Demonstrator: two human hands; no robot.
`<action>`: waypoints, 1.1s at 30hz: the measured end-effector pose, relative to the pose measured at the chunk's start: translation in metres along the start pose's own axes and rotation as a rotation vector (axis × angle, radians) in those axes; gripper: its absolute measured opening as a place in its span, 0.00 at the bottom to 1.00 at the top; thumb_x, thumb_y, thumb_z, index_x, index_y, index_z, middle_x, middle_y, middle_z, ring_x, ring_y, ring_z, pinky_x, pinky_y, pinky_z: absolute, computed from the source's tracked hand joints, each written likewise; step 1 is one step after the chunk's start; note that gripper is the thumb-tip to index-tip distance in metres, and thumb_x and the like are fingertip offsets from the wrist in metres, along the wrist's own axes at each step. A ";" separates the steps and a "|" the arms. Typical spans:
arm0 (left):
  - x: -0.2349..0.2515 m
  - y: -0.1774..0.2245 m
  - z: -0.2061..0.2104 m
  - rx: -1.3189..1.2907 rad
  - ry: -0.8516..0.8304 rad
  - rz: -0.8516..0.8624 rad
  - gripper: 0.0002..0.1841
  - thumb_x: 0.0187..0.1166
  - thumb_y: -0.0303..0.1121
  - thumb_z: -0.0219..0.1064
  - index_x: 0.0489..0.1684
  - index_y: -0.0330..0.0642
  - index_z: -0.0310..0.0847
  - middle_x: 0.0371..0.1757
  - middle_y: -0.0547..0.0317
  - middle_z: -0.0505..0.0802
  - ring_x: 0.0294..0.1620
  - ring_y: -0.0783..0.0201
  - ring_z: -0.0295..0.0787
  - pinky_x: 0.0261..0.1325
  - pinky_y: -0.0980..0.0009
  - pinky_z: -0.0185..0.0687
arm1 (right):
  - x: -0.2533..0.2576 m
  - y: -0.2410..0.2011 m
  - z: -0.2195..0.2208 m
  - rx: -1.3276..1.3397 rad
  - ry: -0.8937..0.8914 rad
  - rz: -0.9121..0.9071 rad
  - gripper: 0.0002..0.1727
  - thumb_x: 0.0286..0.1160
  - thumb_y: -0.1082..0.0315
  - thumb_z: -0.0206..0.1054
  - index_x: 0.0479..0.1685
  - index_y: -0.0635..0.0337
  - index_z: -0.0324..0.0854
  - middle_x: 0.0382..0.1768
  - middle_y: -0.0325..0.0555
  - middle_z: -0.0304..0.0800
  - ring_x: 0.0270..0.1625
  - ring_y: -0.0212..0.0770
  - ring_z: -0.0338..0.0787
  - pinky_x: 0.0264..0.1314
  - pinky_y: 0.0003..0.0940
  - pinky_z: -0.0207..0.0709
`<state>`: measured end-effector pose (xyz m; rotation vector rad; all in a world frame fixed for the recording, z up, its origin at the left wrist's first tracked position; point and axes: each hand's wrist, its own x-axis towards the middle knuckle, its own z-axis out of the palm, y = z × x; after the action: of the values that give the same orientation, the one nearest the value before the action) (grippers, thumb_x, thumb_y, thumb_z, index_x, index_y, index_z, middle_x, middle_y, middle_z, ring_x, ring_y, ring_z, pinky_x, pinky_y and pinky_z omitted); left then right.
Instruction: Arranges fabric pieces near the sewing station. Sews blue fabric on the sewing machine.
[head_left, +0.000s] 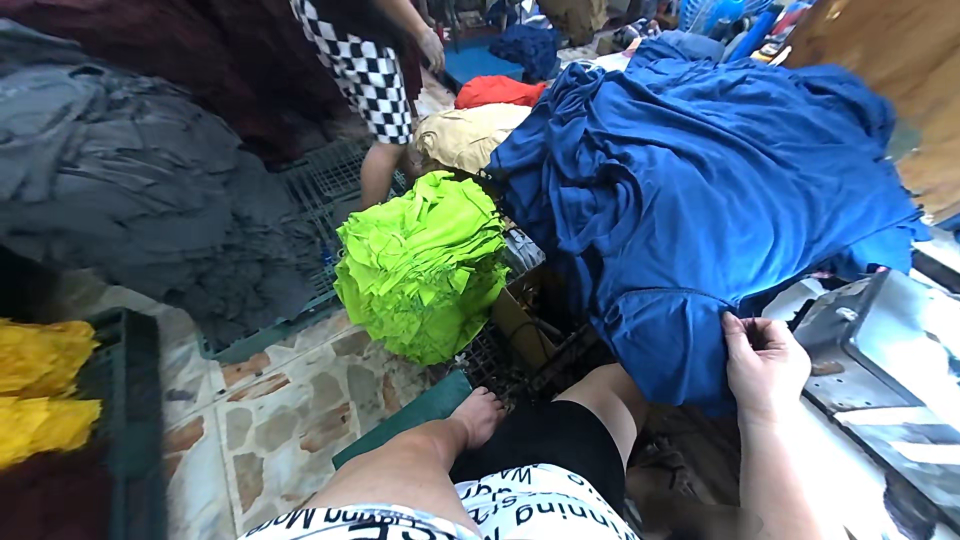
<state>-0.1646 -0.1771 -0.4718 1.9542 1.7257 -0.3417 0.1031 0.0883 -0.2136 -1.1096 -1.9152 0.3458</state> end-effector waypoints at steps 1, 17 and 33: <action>0.000 0.000 0.000 -0.004 0.004 -0.002 0.19 0.84 0.28 0.53 0.68 0.41 0.82 0.68 0.50 0.89 0.77 0.49 0.80 0.81 0.46 0.66 | 0.000 0.000 0.000 0.005 0.000 0.002 0.17 0.80 0.58 0.69 0.35 0.66 0.84 0.26 0.41 0.81 0.30 0.21 0.77 0.36 0.19 0.68; -0.005 0.004 -0.010 -0.055 -0.010 -0.011 0.19 0.85 0.26 0.52 0.69 0.39 0.82 0.70 0.48 0.89 0.77 0.47 0.79 0.83 0.46 0.63 | -0.001 0.001 -0.001 -0.007 -0.001 -0.003 0.18 0.81 0.57 0.69 0.36 0.66 0.84 0.26 0.42 0.82 0.30 0.23 0.77 0.37 0.21 0.69; -0.001 0.002 -0.003 -0.014 -0.010 -0.009 0.19 0.86 0.28 0.52 0.69 0.41 0.82 0.70 0.50 0.89 0.77 0.49 0.79 0.83 0.46 0.64 | -0.001 0.002 0.000 0.001 0.007 -0.010 0.17 0.81 0.58 0.68 0.35 0.67 0.84 0.26 0.41 0.82 0.29 0.22 0.77 0.36 0.19 0.68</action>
<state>-0.1634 -0.1769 -0.4682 1.9324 1.7263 -0.3403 0.1043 0.0889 -0.2153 -1.0988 -1.9138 0.3373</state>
